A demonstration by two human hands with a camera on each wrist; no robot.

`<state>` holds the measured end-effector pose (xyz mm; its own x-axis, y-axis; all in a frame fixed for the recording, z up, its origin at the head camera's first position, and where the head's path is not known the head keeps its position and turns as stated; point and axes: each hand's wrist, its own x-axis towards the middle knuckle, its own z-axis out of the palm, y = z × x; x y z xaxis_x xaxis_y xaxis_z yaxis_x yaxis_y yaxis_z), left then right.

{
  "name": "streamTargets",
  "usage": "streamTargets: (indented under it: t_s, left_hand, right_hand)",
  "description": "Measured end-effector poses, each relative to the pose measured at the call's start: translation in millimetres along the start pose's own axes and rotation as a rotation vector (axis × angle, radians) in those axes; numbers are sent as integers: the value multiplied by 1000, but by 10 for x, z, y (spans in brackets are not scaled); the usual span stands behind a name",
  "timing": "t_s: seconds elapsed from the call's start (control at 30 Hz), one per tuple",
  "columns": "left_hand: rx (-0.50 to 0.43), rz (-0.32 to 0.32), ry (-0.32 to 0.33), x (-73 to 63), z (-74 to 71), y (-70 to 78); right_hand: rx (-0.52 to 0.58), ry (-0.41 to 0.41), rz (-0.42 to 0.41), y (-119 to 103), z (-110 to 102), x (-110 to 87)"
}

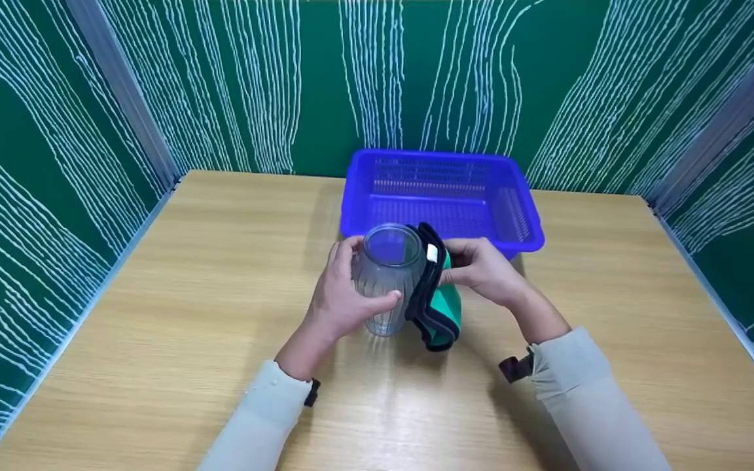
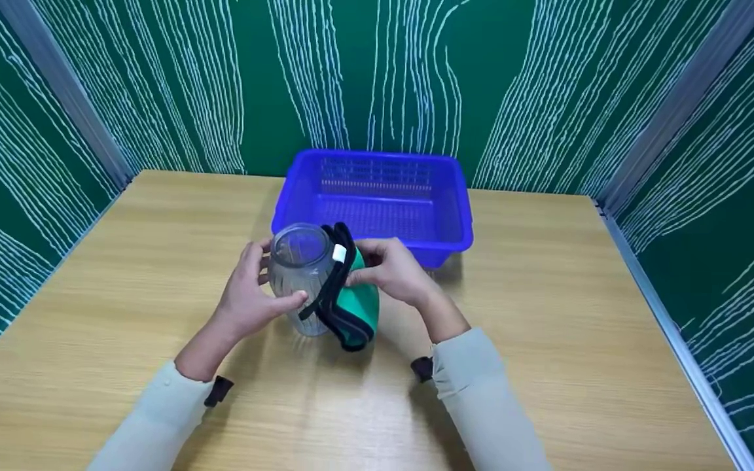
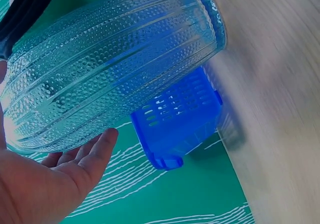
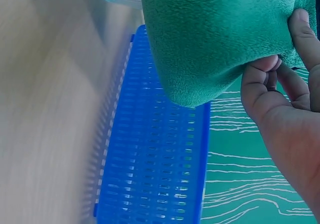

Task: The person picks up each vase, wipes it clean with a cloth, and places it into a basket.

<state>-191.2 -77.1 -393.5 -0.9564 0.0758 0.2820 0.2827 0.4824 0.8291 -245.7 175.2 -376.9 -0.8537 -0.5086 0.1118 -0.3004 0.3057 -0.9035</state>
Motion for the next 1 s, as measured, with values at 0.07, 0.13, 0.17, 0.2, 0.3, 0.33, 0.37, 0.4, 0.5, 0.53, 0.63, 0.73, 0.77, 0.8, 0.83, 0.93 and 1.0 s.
streamTargets:
  t_s: [0.07,0.13,0.17,0.2,0.3,0.33,0.37,0.4,0.5,0.53,0.63,0.73,0.77,0.8,0.83,0.93,1.0]
  left_hand:
    - [3,6,3,-2,-3,-2]
    - [8,5,7,-5,-2,-4]
    - [10,3,7,-7,-1,-5]
    - [11,0,6,-9,0,-5]
    - [12,-11,4,-11,2,-2]
    - [13,-13,1,-11,2,1]
    - [16,-11,0,-10,2,5]
    - [19,-9,-2,-7,1,8]
    - [29,3,-5,0,2,10]
    - [32,4,-6,1,1,9]
    - [28,0,-7,2,-2,4]
    - [28,-1,-8,6,-7,-4]
    - [29,2,-9,8,-9,-6]
    - [31,5,-9,10,-10,-8]
    - [33,6,-11,12,-10,-10]
    - [37,9,-16,15,-5,-18]
    - [37,6,-21,14,0,-20]
  right_hand:
    - [-2,3,-5,-29,-5,7]
    - [13,5,-6,-60,-7,16]
    - [19,7,-8,-75,-9,20]
    - [26,10,-9,-89,-10,25]
    - [43,28,-8,-124,-16,40]
    - [46,37,-10,-134,-19,46]
    - [49,44,-13,-144,-20,53]
    - [54,52,-15,-153,-22,59]
    - [66,63,-23,-187,-22,71]
    - [72,57,-26,-196,-18,74]
    - [76,30,-32,-214,0,73]
    - [39,15,-51,-217,26,66]
    - [21,17,-59,-215,35,62]
    - [5,22,-70,-213,48,59]
    - [-13,31,-81,-214,60,54]
    - [-26,56,-111,-202,91,41]
    - [-14,64,-126,-190,106,36]
